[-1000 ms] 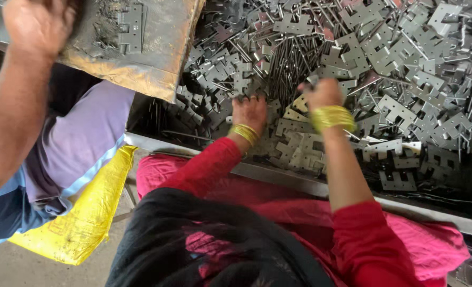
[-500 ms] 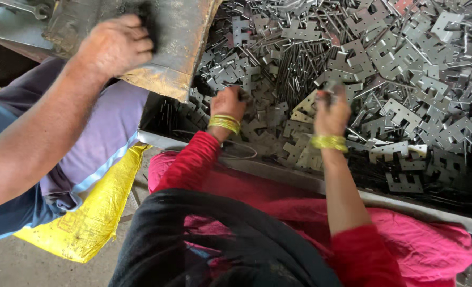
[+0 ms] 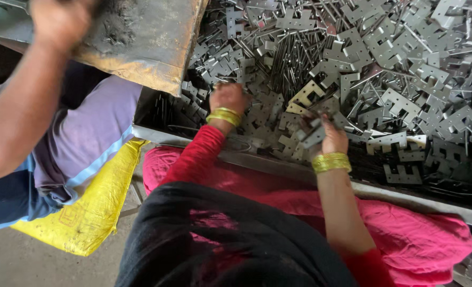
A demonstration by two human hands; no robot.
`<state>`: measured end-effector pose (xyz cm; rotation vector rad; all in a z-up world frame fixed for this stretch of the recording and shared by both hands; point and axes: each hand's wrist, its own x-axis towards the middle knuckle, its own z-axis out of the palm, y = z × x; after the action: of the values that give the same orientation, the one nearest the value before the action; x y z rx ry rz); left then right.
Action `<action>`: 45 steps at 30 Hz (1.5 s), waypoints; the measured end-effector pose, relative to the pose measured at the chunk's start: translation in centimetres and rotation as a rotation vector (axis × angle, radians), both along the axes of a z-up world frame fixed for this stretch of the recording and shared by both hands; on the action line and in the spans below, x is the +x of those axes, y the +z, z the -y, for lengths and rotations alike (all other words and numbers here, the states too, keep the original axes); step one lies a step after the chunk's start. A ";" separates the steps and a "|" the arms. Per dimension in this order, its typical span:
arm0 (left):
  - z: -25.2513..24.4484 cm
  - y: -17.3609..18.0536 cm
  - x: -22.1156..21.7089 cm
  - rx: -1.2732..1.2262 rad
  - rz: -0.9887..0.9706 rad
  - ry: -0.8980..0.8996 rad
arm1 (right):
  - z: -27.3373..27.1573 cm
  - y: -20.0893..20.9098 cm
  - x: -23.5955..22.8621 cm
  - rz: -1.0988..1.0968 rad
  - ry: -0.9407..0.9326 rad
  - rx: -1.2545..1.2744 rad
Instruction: The person sits on the floor and sorts small metal brackets from a large bin, picking them up by hand and placing them into a separate container. Another person works nearby at a separate station.
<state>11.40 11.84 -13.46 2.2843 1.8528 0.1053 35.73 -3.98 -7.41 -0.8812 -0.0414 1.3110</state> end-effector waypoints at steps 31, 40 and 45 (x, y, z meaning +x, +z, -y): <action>5.9 0.0 3.3 -0.299 1.065 0.323 | -1.6 -10.9 -1.4 0.568 0.102 -0.425; 9.2 3.4 2.2 -0.417 1.212 0.141 | -4.7 -7.2 -7.5 0.856 0.187 -0.033; 2.4 4.6 -3.0 -0.060 0.835 0.010 | -1.9 -0.5 1.0 2.285 0.451 -0.156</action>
<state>8.35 9.46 -8.87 1.7612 1.3802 0.8425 36.70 -2.10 -7.91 -2.1088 -1.9608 0.0027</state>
